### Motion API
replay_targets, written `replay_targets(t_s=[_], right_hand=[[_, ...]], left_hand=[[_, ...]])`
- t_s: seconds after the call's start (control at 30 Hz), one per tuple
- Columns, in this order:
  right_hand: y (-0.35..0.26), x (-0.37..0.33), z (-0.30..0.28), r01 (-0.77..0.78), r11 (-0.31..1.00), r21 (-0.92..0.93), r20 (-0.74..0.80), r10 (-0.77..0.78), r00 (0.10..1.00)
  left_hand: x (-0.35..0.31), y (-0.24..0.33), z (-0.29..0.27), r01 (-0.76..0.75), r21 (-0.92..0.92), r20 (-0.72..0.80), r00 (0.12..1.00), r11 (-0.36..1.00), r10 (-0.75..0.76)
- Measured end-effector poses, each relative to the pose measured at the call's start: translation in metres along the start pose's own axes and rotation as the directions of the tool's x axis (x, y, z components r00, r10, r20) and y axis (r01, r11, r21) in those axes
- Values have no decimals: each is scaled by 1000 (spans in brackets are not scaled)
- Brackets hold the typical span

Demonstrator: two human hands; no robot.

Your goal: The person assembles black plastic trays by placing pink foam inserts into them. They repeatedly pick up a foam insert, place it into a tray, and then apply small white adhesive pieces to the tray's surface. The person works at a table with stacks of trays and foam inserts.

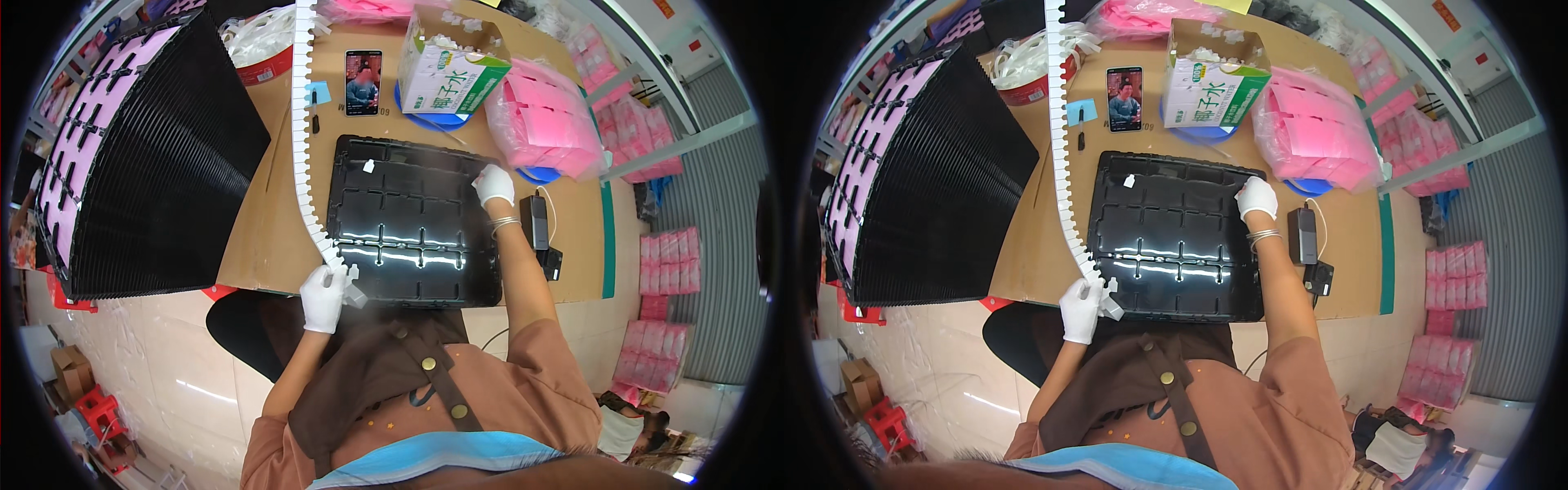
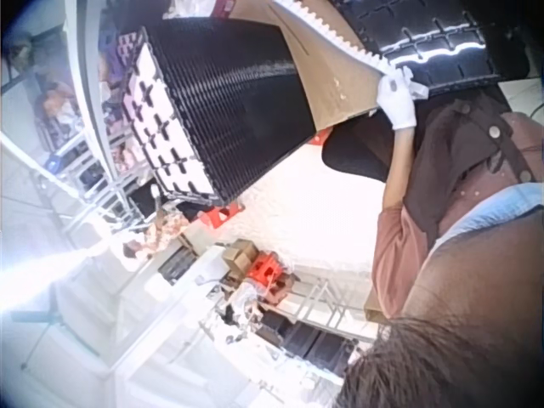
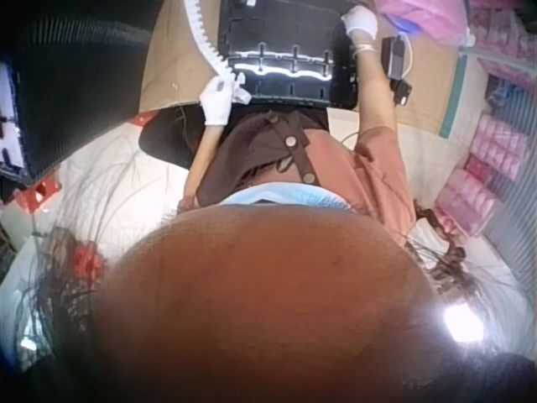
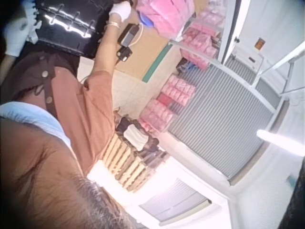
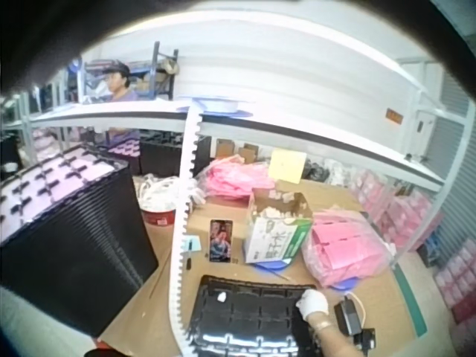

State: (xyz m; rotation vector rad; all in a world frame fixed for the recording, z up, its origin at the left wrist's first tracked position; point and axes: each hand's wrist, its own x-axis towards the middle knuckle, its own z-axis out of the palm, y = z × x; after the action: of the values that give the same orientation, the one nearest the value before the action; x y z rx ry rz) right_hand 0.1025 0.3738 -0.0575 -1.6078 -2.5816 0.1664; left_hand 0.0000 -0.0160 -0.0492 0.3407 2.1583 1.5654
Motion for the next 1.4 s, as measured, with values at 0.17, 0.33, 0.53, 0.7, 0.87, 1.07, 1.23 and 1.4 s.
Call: replay_targets(t_s=[0.17, 0.33, 0.53, 0.7, 0.87, 1.07, 1.23, 1.4], right_hand=[[4, -18, -17, 52, 939, 341, 132, -103, 986], [-71, -42, -30, 175, 750, 638, 111, -314, 943], [-171, -28, 26, 437, 770, 465, 53, -517, 854], [-190, -16, 30, 421, 802, 423, 196, -535, 822], [-184, -6, 33, 366, 818, 445, 225, -497, 838], [-208, -12, 21, 446, 881, 160, 305, -473, 826], [-217, -22, 32, 398, 916, 52, 177, -401, 899], [-194, -43, 27, 532, 794, 295, 18, -561, 827]], left_hand=[[0, -7, -2, -14, 24, -5, 1000, 1000, 14], [-1, -1, -1, -87, 39, -37, 995, 995, 88], [3, -14, -2, -85, 79, -2, 996, 993, 85], [2, -15, -2, -101, 73, -10, 995, 992, 102], [1, -17, -1, -130, 78, -12, 991, 988, 132], [1, -14, -4, -171, 81, -20, 985, 982, 173], [1, -3, -8, -155, 104, -7, 988, 982, 157], [2, -7, -6, -172, 82, -28, 984, 982, 174]])
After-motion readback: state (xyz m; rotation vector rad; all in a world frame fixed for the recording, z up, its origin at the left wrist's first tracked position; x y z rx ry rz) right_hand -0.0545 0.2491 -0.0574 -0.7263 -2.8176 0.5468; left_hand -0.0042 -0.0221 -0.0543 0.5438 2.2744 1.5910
